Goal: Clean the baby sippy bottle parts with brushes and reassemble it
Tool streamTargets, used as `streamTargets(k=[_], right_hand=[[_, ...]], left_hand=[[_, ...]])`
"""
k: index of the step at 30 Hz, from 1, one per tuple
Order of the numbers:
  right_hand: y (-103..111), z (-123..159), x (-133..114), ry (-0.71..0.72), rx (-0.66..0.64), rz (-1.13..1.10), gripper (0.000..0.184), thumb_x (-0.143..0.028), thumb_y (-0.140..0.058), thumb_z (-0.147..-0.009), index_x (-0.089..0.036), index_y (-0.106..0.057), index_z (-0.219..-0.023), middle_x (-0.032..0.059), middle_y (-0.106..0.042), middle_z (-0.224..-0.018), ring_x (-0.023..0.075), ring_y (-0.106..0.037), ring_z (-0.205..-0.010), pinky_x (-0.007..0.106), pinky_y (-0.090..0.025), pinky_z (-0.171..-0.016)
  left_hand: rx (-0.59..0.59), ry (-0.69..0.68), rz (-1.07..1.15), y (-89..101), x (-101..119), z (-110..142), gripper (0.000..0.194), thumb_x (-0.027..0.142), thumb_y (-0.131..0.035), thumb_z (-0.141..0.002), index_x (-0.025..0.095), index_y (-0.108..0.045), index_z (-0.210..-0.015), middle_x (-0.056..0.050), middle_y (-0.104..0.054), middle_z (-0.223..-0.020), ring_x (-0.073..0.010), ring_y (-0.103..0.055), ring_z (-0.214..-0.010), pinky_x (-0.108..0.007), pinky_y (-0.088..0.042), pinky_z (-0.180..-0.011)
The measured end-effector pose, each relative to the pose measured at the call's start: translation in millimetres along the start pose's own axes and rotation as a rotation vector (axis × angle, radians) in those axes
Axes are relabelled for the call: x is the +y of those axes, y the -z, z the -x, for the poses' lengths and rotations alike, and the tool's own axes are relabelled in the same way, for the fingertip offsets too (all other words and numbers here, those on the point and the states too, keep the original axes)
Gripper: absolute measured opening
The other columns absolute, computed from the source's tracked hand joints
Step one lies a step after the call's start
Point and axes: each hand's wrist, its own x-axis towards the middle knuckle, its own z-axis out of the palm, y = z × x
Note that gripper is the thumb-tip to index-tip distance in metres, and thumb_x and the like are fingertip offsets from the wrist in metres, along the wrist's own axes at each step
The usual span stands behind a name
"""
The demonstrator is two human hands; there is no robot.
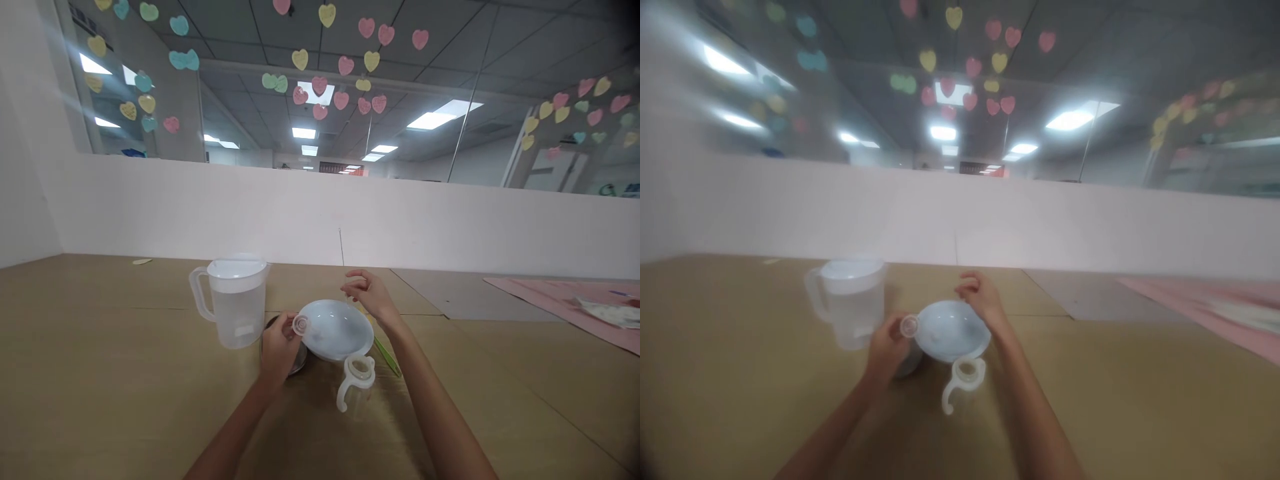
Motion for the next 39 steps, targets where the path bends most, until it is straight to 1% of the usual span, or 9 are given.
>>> streamTargets(k=[3,7,10,13,17,24,27,32,39], right_hand=[[-4.1,14.1,-25.0,0.037,-0.038,-0.038,0.038,-0.028,-0.064,-0.062,-0.014,-0.057,-0.096,0.0036,-0.065,-0.069,0.0134,-0.058,-0.061,0.023,-0.044,-0.054],[-12.8,29.9,-42.2,0.056,-0.192,-0.015,0.022,-0.025,-0.061,-0.062,-0.014,-0.059,-0.081,0.0039,-0.065,-0.073,0.0133,-0.059,-0.065,0.022,-0.044,-0.057],[-18.8,38.2,-44.2,0.087,-0.307,0.101,0.014,-0.022,-0.058,-0.064,-0.015,-0.058,-0.076,0.0003,-0.062,-0.068,0.0111,-0.057,-0.061,0.021,-0.043,-0.057],[-22.9,43.1,-42.0,0.104,-0.375,0.201,0.008,-0.02,-0.057,-0.065,-0.016,-0.057,-0.072,-0.0009,-0.06,-0.069,0.0102,-0.055,-0.062,0.02,-0.042,-0.057],[-24.1,46.6,-40.2,0.103,-0.44,0.287,0.008,-0.017,-0.058,-0.066,-0.015,-0.06,-0.073,-0.0024,-0.057,-0.065,0.0096,-0.052,-0.061,0.019,-0.041,-0.057],[-29.2,51.4,-41.6,0.159,-0.501,0.403,0.011,-0.01,-0.055,-0.066,-0.016,-0.063,-0.07,-0.0019,-0.061,-0.067,0.0101,-0.056,-0.066,0.019,-0.042,-0.063],[-33.0,53.2,-42.4,0.184,-0.481,0.457,0.012,-0.009,-0.055,-0.065,-0.016,-0.064,-0.067,-0.0018,-0.062,-0.067,0.0103,-0.055,-0.066,0.019,-0.042,-0.063],[-34.8,56.3,-45.6,0.152,-0.46,0.404,0.014,-0.01,-0.054,-0.067,-0.017,-0.065,-0.071,-0.0017,-0.064,-0.07,0.0102,-0.057,-0.067,0.019,-0.043,-0.063],[-43.4,57.2,-35.6,0.195,-0.423,0.596,0.019,-0.008,-0.052,-0.064,-0.019,-0.067,-0.067,-0.0026,-0.064,-0.066,0.0097,-0.054,-0.06,0.018,-0.038,-0.057]], left_hand=[[-0.081,-0.012,0.01,-8.1,-2.6,7.3,0.011,0.023,-0.054,-0.072,0.019,-0.06,-0.079,-0.002,-0.067,-0.083,-0.0164,-0.063,-0.078,-0.026,-0.051,-0.069],[-0.153,0.003,-0.058,-11.9,-8.5,15.6,0.011,0.023,-0.053,-0.074,0.019,-0.061,-0.079,-0.001,-0.066,-0.08,-0.015,-0.062,-0.07,-0.026,-0.05,-0.067],[-0.169,0.004,-0.091,-12.2,-13.7,21.2,0.016,0.027,-0.049,-0.079,0.019,-0.061,-0.085,-0.003,-0.066,-0.081,-0.0164,-0.061,-0.072,-0.028,-0.048,-0.07],[-0.184,-0.042,-0.079,-13.8,-15.6,28.0,0.022,0.027,-0.045,-0.082,0.02,-0.06,-0.096,-0.004,-0.066,-0.094,-0.0183,-0.06,-0.086,-0.031,-0.046,-0.079],[-0.174,-0.052,-0.038,-19.1,-11.8,35.8,0.022,0.029,-0.042,-0.085,0.02,-0.061,-0.092,-0.005,-0.064,-0.096,-0.019,-0.057,-0.092,-0.032,-0.044,-0.085],[-0.232,0.04,-0.026,-21.5,-12.6,35.4,0.032,0.041,-0.039,-0.088,0.018,-0.061,-0.091,-0.005,-0.063,-0.089,-0.0189,-0.056,-0.082,-0.032,-0.044,-0.077],[-0.212,0.048,-0.023,-20.1,-16.7,33.7,0.034,0.043,-0.038,-0.088,0.018,-0.061,-0.092,-0.004,-0.063,-0.09,-0.0183,-0.054,-0.082,-0.031,-0.043,-0.076],[-0.236,0.047,0.016,-20.3,-15.8,32.5,0.034,0.044,-0.039,-0.088,0.018,-0.061,-0.089,-0.003,-0.063,-0.086,-0.017,-0.054,-0.078,-0.028,-0.043,-0.071],[-0.253,0.054,0.082,-21.1,-13.6,33.0,0.031,0.042,-0.04,-0.087,0.018,-0.059,-0.086,-0.004,-0.062,-0.086,-0.0176,-0.053,-0.079,-0.029,-0.043,-0.073]])
